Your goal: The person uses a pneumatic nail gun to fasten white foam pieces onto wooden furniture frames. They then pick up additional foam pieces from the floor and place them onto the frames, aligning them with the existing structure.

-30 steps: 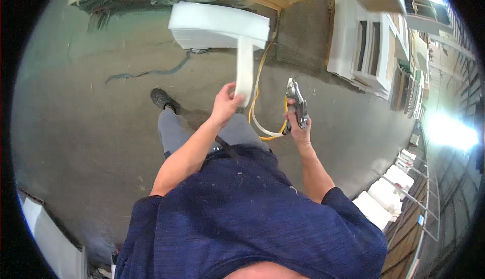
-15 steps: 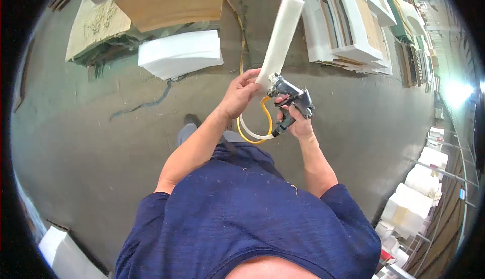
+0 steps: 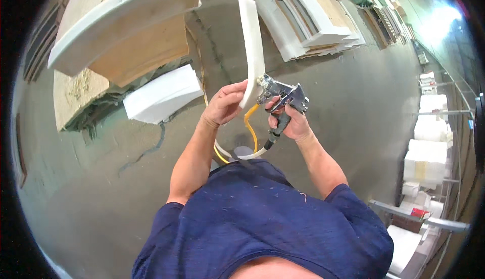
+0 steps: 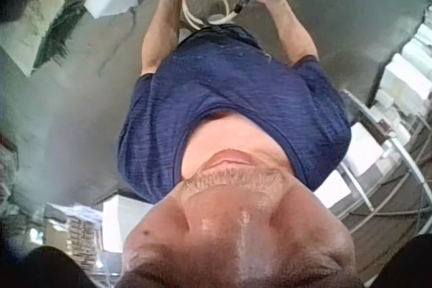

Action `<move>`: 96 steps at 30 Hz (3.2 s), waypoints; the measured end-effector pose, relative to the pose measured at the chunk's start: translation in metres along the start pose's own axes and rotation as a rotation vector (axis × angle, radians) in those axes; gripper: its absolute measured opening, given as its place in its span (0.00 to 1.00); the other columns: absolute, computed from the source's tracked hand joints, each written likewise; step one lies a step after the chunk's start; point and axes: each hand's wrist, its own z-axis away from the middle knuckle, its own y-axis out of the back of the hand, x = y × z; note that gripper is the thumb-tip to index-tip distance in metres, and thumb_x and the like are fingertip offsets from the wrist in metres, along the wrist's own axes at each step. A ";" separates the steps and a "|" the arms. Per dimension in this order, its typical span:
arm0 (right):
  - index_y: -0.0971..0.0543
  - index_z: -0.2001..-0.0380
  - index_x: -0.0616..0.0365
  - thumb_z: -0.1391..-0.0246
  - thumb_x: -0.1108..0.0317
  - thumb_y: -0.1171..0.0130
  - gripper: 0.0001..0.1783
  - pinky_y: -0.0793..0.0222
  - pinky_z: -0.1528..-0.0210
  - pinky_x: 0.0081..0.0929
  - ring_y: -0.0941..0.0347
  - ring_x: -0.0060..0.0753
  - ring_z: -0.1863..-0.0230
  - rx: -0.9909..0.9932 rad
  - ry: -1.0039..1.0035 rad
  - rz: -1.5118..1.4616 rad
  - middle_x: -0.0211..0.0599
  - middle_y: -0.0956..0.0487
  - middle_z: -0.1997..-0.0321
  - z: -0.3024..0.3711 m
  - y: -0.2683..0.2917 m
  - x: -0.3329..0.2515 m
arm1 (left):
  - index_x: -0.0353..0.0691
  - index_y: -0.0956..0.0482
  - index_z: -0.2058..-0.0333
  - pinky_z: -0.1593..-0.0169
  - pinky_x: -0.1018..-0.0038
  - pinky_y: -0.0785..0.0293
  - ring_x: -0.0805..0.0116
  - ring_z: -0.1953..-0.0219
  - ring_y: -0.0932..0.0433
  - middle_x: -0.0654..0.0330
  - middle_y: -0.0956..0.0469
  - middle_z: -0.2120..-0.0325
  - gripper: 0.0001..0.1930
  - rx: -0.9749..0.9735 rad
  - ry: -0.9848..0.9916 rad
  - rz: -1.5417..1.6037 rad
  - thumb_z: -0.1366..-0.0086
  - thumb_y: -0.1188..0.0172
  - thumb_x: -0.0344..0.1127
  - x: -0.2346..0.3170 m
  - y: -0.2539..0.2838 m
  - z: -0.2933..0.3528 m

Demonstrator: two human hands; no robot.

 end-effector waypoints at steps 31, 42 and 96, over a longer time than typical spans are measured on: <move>0.24 0.60 0.55 0.43 0.66 0.42 0.10 0.34 0.77 0.18 0.31 0.15 0.79 -0.052 0.121 0.441 0.26 0.23 0.74 -0.013 0.107 -0.092 | 0.33 0.24 0.56 0.60 0.73 0.23 0.72 0.65 0.21 0.60 0.20 0.65 0.12 0.751 -0.084 -0.414 0.30 0.50 0.34 -0.067 -0.057 -0.146; 0.23 0.57 0.57 0.45 0.71 0.40 0.12 0.37 0.76 0.16 0.35 0.12 0.78 -0.045 0.259 0.722 0.21 0.27 0.77 0.003 0.097 -0.096 | 0.36 0.24 0.62 0.66 0.72 0.21 0.70 0.67 0.22 0.59 0.22 0.68 0.09 0.818 0.193 -0.343 0.31 0.51 0.33 -0.048 -0.068 -0.153; 0.27 0.52 0.64 0.55 0.51 0.38 0.32 0.36 0.81 0.25 0.30 0.30 0.84 -0.386 0.061 -0.110 0.48 0.22 0.58 -0.120 0.206 -0.270 | 0.31 0.24 0.54 0.54 0.75 0.26 0.74 0.60 0.23 0.57 0.21 0.60 0.14 0.264 -0.185 -0.459 0.36 0.42 0.32 -0.010 -0.093 -0.363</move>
